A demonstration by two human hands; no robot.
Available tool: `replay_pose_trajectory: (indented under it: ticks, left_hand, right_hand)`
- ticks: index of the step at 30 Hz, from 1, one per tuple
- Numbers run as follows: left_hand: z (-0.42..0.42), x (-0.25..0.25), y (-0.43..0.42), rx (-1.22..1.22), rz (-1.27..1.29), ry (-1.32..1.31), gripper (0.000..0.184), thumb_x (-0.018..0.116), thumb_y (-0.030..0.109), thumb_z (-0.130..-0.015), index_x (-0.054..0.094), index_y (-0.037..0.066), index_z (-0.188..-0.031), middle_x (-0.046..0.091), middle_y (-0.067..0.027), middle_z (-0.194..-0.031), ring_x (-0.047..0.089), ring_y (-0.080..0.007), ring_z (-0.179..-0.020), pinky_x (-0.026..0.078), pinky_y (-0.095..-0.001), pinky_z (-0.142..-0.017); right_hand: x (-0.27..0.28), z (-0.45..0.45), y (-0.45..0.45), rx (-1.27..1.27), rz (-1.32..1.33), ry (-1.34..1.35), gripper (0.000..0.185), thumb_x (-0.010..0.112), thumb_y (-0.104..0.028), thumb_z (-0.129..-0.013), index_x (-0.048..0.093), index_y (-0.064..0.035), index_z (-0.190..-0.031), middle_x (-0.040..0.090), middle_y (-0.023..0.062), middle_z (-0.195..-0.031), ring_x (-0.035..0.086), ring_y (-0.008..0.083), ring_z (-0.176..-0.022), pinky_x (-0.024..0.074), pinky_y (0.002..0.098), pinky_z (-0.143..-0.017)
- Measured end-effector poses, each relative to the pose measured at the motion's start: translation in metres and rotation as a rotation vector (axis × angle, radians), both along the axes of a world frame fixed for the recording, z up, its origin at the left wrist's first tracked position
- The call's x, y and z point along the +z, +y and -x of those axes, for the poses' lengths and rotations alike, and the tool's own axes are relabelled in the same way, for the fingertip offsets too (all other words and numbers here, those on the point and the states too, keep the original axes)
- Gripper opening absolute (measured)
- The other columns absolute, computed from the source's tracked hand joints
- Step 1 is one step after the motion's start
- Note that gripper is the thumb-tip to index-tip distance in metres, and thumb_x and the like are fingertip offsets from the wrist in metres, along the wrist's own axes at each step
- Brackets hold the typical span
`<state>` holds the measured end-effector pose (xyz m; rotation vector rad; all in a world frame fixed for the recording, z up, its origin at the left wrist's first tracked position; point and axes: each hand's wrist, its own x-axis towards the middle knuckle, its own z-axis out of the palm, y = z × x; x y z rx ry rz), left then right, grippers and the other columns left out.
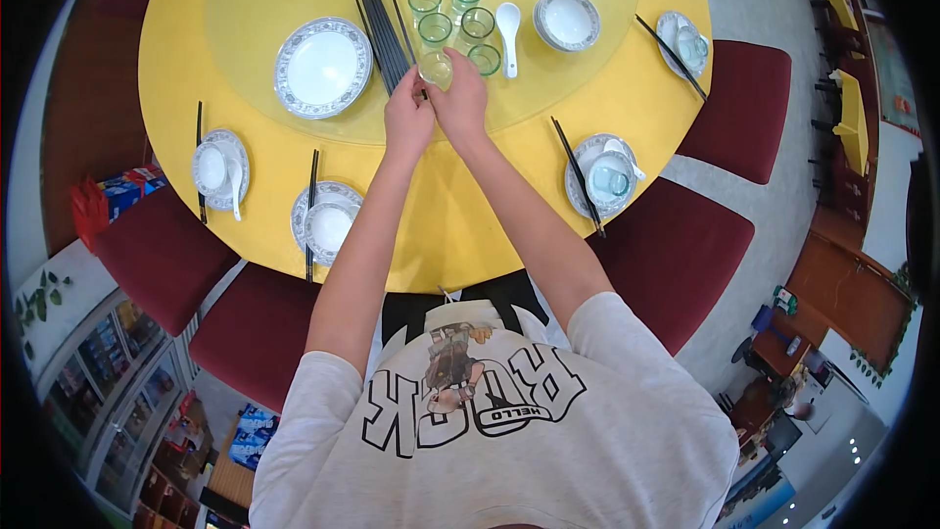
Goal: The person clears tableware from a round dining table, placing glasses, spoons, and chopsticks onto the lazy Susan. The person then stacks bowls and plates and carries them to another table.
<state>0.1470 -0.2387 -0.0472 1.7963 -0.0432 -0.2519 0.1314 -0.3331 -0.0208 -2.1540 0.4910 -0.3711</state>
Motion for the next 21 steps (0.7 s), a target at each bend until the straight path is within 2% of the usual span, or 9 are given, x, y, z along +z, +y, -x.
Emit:
replay_pose_trajectory:
  ticks: [3,6,8,10,12,14,17,19,21]
  left_hand:
    - [-0.002,0.002,0.001,-0.012,-0.099,-0.055,0.053,0.050,-0.003,-0.077,0.050,-0.001,-0.130,0.066,-0.0140,-0.102,0.060,-0.0180,-0.078,0.047,-0.0267,-0.071]
    - [-0.009,-0.009,0.000,-0.003,0.010,-0.031,0.054,0.050,-0.002,-0.078,0.047,-0.004,-0.133,0.067,-0.0120,-0.101,0.060,-0.0154,-0.079,0.047,-0.0255,-0.072]
    - [-0.013,-0.013,0.005,-0.098,-0.034,0.000,0.057,0.048,-0.004,-0.079,0.042,-0.005,-0.136,0.065,-0.0126,-0.107,0.060,-0.0157,-0.085,0.046,-0.0247,-0.076]
    - [-0.014,-0.021,0.004,-0.044,0.106,0.038,0.060,0.046,-0.008,-0.079,0.038,-0.004,-0.139,0.061,-0.0143,-0.117,0.060,-0.0192,-0.095,0.047,-0.0263,-0.082]
    - [-0.007,-0.029,0.012,-0.029,0.080,-0.022,0.059,0.045,-0.009,-0.079,0.040,-0.004,-0.137,0.059,-0.0146,-0.120,0.059,-0.0207,-0.099,0.046,-0.0270,-0.084]
    - [0.014,-0.008,0.018,-0.003,0.045,-0.085,0.058,0.044,-0.011,-0.078,0.042,-0.004,-0.136,0.057,-0.0149,-0.122,0.058,-0.0221,-0.103,0.046,-0.0277,-0.086]
    - [0.061,0.051,0.008,0.067,-0.147,-0.144,0.048,0.045,-0.011,-0.078,0.051,-0.003,-0.124,0.058,-0.0127,-0.118,0.058,-0.0217,-0.102,0.047,-0.0293,-0.083]
    - [0.092,0.057,-0.011,0.000,-0.247,-0.160,0.039,0.046,-0.010,-0.077,0.055,-0.001,-0.113,0.059,-0.0119,-0.111,0.059,-0.0218,-0.098,0.048,-0.0306,-0.079]
    - [0.121,0.069,-0.046,-0.210,-0.227,-0.174,0.037,0.048,-0.010,-0.076,0.056,0.001,-0.110,0.058,-0.0130,-0.104,0.059,-0.0234,-0.093,0.048,-0.0316,-0.077]
  right_hand:
    - [-0.005,-0.004,-0.001,0.006,-0.033,0.010,0.060,0.074,-0.010,-0.070,0.051,0.0002,-0.124,0.057,0.0210,-0.119,0.054,0.0357,-0.111,0.0443,0.0403,-0.093]
    - [-0.010,-0.008,0.000,0.002,0.011,-0.004,0.064,0.073,-0.009,-0.069,0.048,0.0014,-0.127,0.057,0.0219,-0.121,0.053,0.0364,-0.114,0.0446,0.0413,-0.094]
    - [-0.004,-0.009,0.000,-0.018,-0.006,0.039,0.064,0.072,-0.009,-0.070,0.047,0.0018,-0.128,0.055,0.0221,-0.124,0.052,0.0368,-0.115,0.0445,0.0416,-0.094]
    - [0.003,-0.007,-0.002,-0.055,-0.027,0.077,0.065,0.071,-0.009,-0.070,0.046,0.0021,-0.129,0.053,0.0222,-0.126,0.051,0.0373,-0.116,0.0444,0.0420,-0.095]
    - [0.008,0.000,-0.003,-0.025,0.037,0.043,0.063,0.069,-0.009,-0.072,0.045,0.0029,-0.129,0.047,0.0225,-0.133,0.050,0.0380,-0.117,0.0440,0.0425,-0.095]
    - [0.016,0.013,-0.005,-0.041,0.068,0.046,0.060,0.068,-0.010,-0.073,0.045,0.0006,-0.128,0.043,0.0223,-0.137,0.050,0.0373,-0.118,0.0443,0.0416,-0.096]
    - [0.054,0.048,-0.017,0.008,0.040,-0.101,0.050,0.067,-0.007,-0.073,0.053,-0.0026,-0.121,0.052,0.0192,-0.126,0.054,0.0363,-0.112,0.0454,0.0411,-0.094]
    - [0.068,0.082,-0.043,0.022,-0.198,-0.137,0.034,0.065,-0.004,-0.076,0.061,-0.0044,-0.110,0.060,0.0145,-0.112,0.059,0.0319,-0.102,0.0495,0.0380,-0.087]
    - [0.066,0.122,-0.073,-0.167,-0.295,-0.144,0.022,0.064,-0.004,-0.079,0.064,-0.0036,-0.101,0.064,0.0099,-0.099,0.063,0.0247,-0.092,0.0520,0.0333,-0.078]
